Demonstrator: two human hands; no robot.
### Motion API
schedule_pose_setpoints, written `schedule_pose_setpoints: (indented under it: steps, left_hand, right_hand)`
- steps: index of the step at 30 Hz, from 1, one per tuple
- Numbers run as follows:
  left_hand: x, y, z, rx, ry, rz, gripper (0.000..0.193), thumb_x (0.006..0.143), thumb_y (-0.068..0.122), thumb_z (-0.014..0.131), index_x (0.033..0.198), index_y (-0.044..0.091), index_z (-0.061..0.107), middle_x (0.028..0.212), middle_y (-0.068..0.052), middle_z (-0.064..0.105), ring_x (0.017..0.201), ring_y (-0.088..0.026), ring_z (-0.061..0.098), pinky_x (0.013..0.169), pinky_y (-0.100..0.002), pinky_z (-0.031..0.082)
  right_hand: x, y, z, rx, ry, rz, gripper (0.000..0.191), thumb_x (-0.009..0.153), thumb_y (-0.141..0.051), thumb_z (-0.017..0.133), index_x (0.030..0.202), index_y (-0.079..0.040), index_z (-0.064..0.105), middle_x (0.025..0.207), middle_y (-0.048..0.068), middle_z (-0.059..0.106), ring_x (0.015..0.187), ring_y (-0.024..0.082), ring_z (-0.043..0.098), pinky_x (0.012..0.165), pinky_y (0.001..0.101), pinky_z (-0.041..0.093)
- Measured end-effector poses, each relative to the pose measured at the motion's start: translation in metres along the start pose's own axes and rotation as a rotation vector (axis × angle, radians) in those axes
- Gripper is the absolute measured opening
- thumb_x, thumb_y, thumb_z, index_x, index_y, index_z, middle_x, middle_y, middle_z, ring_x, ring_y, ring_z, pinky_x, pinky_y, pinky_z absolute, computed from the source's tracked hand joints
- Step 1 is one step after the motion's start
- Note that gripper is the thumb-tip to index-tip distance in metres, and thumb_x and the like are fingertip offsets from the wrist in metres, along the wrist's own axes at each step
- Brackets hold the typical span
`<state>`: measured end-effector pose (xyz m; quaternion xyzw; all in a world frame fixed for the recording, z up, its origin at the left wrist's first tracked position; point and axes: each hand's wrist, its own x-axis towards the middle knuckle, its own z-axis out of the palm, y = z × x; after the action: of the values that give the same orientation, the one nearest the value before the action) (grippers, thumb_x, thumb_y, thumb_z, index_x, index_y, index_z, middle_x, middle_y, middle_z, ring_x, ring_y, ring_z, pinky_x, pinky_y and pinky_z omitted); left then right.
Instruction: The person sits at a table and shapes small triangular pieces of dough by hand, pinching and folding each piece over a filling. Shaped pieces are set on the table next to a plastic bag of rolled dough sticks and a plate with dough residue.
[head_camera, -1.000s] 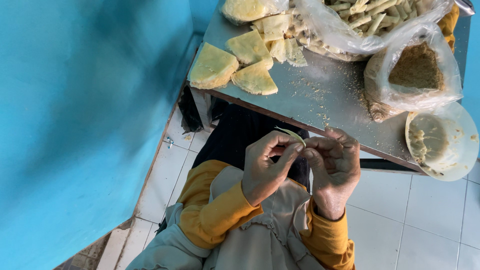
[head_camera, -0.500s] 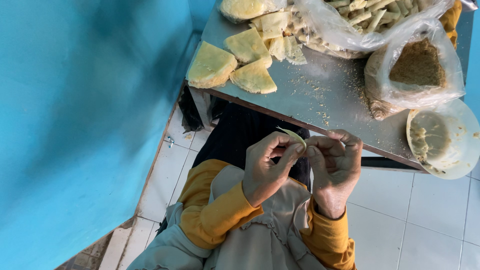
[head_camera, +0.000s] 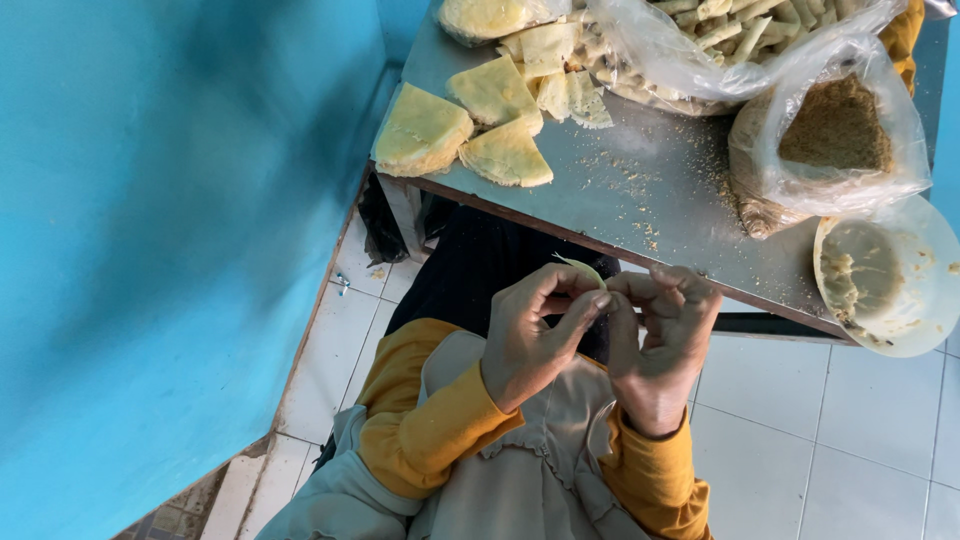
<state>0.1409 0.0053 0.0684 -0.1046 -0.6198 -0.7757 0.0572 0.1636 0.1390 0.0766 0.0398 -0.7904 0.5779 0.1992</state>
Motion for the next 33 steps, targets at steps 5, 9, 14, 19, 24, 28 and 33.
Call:
schedule_pose_setpoints:
  steps: [5, 9, 14, 19, 24, 28, 33]
  left_hand:
    - [0.002, 0.003, -0.002, 0.265, 0.067, 0.246, 0.007, 0.097, 0.001, 0.07, 0.103, -0.001, 0.066, 0.097, -0.012, 0.073, 0.084, -0.019, 0.074, 0.075, -0.028, 0.062]
    - [0.002, 0.005, -0.003, 0.325, 0.069, 0.315, 0.01, 0.096, -0.002, 0.069, 0.105, -0.001, 0.065, 0.096, -0.012, 0.071, 0.083, -0.024, 0.072, 0.074, -0.031, 0.059]
    - [0.003, 0.008, -0.004, 0.282, 0.074, 0.297, 0.011, 0.096, -0.002, 0.069, 0.106, -0.001, 0.065, 0.097, -0.012, 0.071, 0.082, -0.022, 0.073, 0.073, -0.03, 0.06]
    - [0.002, 0.011, -0.008, 0.242, 0.041, 0.281, 0.008, 0.099, -0.002, 0.064, 0.107, 0.0, 0.065, 0.098, -0.011, 0.071, 0.086, -0.021, 0.073, 0.076, -0.029, 0.061]
    - [0.001, 0.007, -0.007, 0.137, 0.014, 0.148, 0.007, 0.099, 0.002, 0.067, 0.106, 0.0, 0.064, 0.097, -0.009, 0.071, 0.085, -0.016, 0.072, 0.076, -0.028, 0.061]
    - [0.002, -0.011, -0.005, -0.139, -0.028, -0.101, 0.01, 0.099, 0.007, 0.067, 0.104, 0.001, 0.06, 0.094, -0.004, 0.071, 0.087, -0.009, 0.072, 0.076, -0.026, 0.06]
    - [0.013, -0.041, -0.015, -0.429, 0.003, -0.222, 0.009, 0.103, 0.008, 0.069, 0.104, 0.002, 0.062, 0.094, 0.0, 0.064, 0.084, -0.003, 0.059, 0.077, -0.021, 0.05]
  right_hand:
    - [-0.003, 0.001, 0.007, -0.264, 0.023, -0.229, 0.046, 0.097, 0.016, 0.062, 0.132, 0.002, 0.037, 0.112, 0.018, 0.066, 0.101, 0.018, 0.071, 0.081, 0.0247, 0.059]
    - [-0.002, 0.001, 0.007, -0.105, 0.018, -0.128, 0.043, 0.099, 0.015, 0.061, 0.132, 0.0, 0.036, 0.111, 0.016, 0.067, 0.1, 0.016, 0.069, 0.08, 0.0232, 0.058]
    - [-0.002, 0.003, 0.006, 0.104, 0.015, 0.018, 0.043, 0.1, 0.015, 0.058, 0.133, -0.003, 0.038, 0.111, 0.015, 0.067, 0.1, 0.014, 0.067, 0.087, 0.0241, 0.056]
    - [0.001, 0.005, 0.004, 0.252, -0.018, 0.075, 0.041, 0.101, 0.017, 0.056, 0.133, -0.005, 0.041, 0.112, 0.015, 0.066, 0.102, 0.014, 0.066, 0.091, 0.0253, 0.056]
    - [0.005, 0.006, 0.001, 0.315, -0.009, 0.151, 0.043, 0.1, 0.018, 0.056, 0.134, -0.004, 0.043, 0.11, 0.015, 0.067, 0.102, 0.014, 0.066, 0.091, 0.0243, 0.054]
    - [0.006, 0.006, 0.001, 0.297, -0.05, 0.116, 0.041, 0.101, 0.018, 0.055, 0.133, -0.004, 0.043, 0.108, 0.016, 0.069, 0.097, 0.016, 0.069, 0.089, 0.0279, 0.059]
    - [0.004, 0.007, -0.008, 0.248, -0.024, 0.061, 0.041, 0.103, 0.018, 0.057, 0.136, -0.004, 0.046, 0.11, 0.015, 0.069, 0.097, 0.017, 0.069, 0.09, 0.0278, 0.059]
